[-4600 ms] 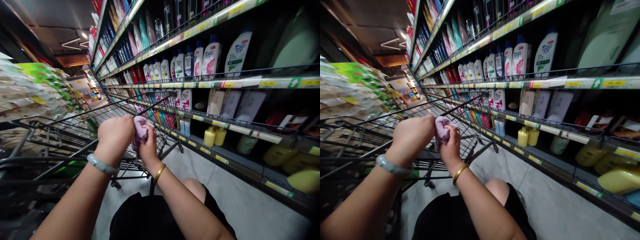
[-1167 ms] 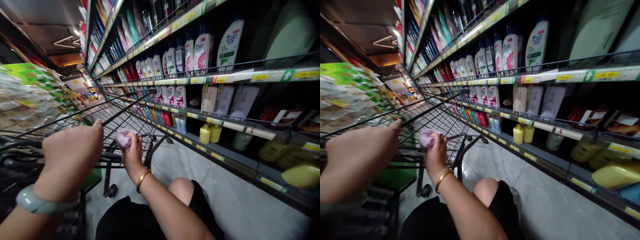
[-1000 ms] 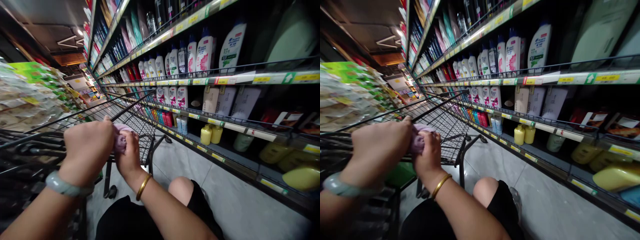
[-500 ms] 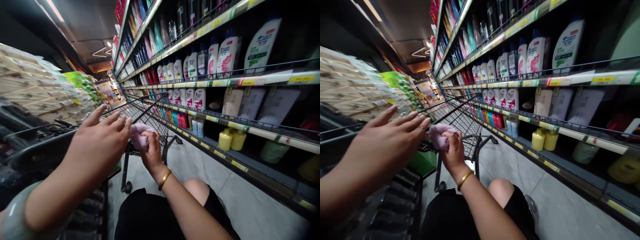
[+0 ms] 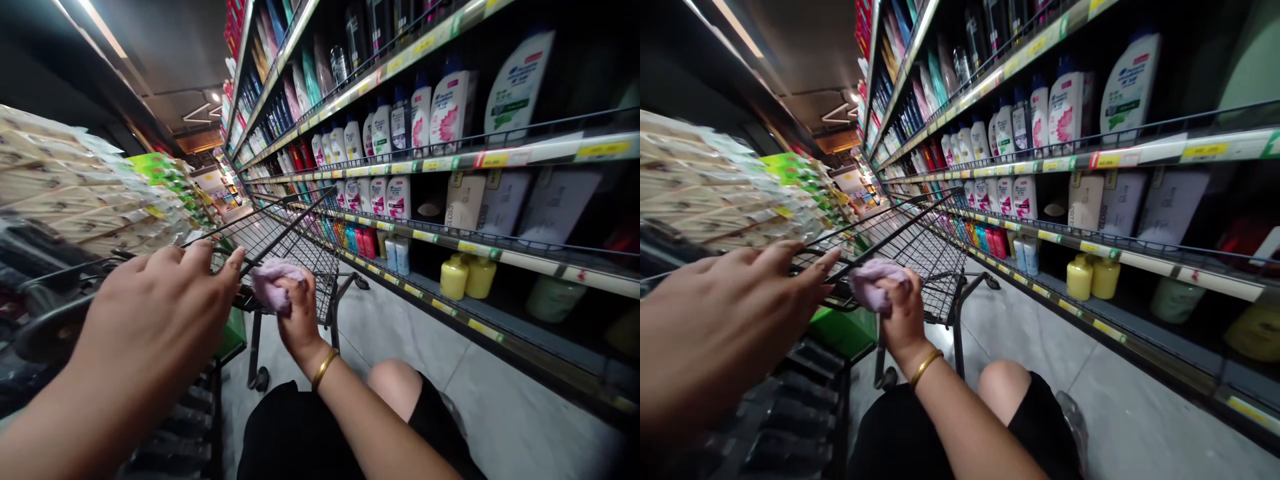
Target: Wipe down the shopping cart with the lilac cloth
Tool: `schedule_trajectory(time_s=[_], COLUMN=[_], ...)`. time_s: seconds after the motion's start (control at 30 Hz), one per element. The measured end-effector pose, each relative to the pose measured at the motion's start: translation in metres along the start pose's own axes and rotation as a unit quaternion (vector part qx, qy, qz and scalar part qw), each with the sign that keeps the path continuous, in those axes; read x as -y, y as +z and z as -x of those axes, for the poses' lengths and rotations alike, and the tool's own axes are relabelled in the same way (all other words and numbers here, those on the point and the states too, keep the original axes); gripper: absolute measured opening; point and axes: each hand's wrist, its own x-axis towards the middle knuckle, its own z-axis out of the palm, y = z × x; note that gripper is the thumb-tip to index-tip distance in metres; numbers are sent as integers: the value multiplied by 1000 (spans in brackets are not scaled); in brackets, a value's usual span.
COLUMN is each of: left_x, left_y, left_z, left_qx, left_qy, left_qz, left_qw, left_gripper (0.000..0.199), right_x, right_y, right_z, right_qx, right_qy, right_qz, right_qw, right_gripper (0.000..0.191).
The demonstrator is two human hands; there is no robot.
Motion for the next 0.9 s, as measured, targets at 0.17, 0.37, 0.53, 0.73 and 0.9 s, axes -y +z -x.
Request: schedule_trajectory(time_s=[0.17,0.37,0.53,0.73,0.9], left_x=[-5,0,-6,-9,-23], left_y=[7,14,17,26,12], left_z=[4,9,5,-8,-32], left_qx=[10,-7,-8,-10,38], left_qy=[35,33,16,21,19], left_qz=[-116,-93,-102,-137,-130], left_qw=[993,995,995,990,991], left_gripper=[59,57,58,49,49], right_x=[-21,19,-19,29,-12], right_y=[-2,-5,-9,-11,-16], right_z=[7,-4,7,-15,-7], right_qx=[-26,66,11,36,-13], right_qy=[118,-30,128,-9,132], right_qz=[41,-61,17,-53,-22], right_qw=[992,995,992,998,991], right_gripper=[45,50,46,47,29])
